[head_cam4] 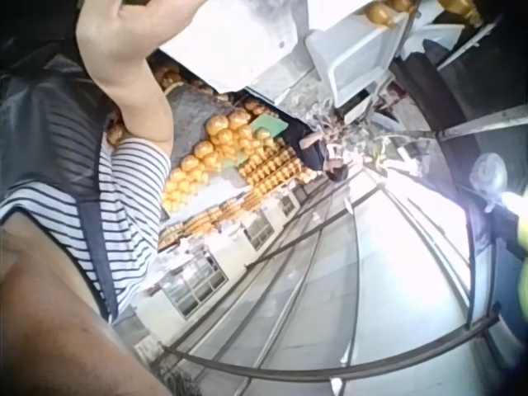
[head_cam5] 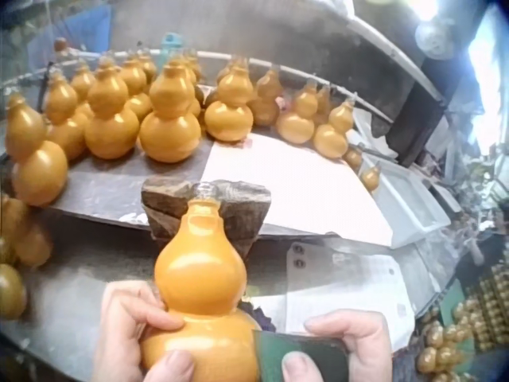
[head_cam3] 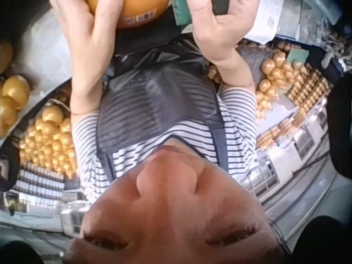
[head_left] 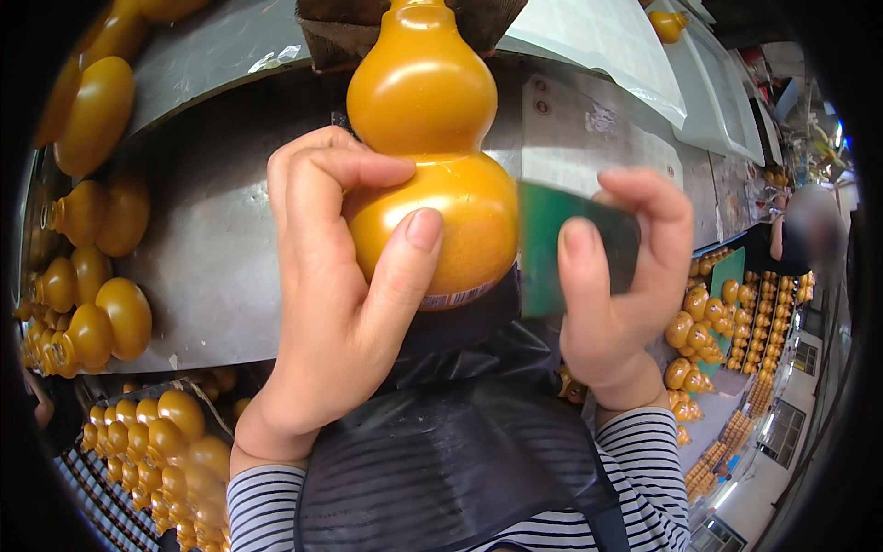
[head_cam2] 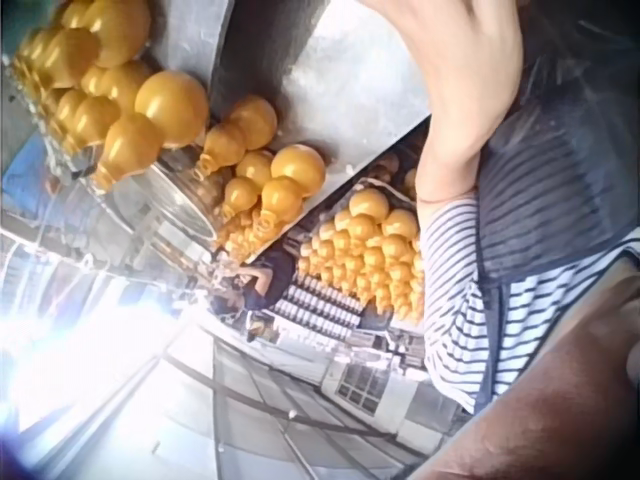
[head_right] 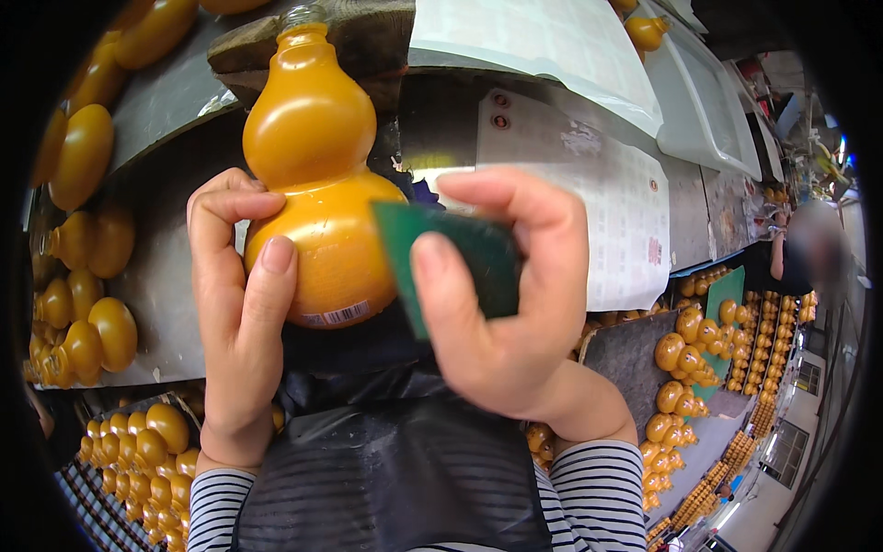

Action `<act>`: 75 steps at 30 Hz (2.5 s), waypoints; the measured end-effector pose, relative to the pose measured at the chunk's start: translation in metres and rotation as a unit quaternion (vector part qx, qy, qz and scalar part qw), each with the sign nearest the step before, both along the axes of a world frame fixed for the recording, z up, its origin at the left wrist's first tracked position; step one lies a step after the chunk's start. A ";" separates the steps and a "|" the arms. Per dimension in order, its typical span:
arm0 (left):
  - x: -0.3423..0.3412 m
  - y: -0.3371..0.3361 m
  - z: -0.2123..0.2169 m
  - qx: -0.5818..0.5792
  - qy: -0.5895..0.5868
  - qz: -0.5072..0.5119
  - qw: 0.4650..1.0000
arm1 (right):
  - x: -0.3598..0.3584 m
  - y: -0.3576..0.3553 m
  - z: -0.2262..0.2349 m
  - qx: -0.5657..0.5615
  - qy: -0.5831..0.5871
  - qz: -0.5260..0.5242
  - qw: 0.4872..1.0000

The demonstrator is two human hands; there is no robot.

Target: The person repeatedly picks up small, double-bulb gourds from a metal table, rubs their surfaces with a green abrasive pad, and places them back down. The process is repeated for multiple gourds in a continuous loop.

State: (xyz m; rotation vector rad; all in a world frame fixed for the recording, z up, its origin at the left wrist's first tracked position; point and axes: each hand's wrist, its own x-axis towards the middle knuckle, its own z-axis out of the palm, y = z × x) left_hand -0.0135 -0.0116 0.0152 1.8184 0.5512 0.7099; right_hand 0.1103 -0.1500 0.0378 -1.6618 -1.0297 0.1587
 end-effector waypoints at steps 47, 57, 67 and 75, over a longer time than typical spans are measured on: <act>-0.010 0.010 -0.007 -0.112 -0.061 -0.041 0.991 | -0.010 0.000 -0.013 0.017 -0.168 0.082 0.982; -0.011 0.012 -0.016 0.061 -0.005 -0.054 0.997 | 0.008 -0.004 -0.021 0.048 -0.044 -0.043 0.997; -0.017 0.011 -0.012 0.007 0.039 -0.082 0.996 | 0.031 0.072 0.038 -0.032 -0.323 0.225 0.919; -0.002 0.005 -0.012 -0.050 -0.019 -0.048 0.997 | 0.016 0.023 0.022 -0.084 -0.044 0.063 0.994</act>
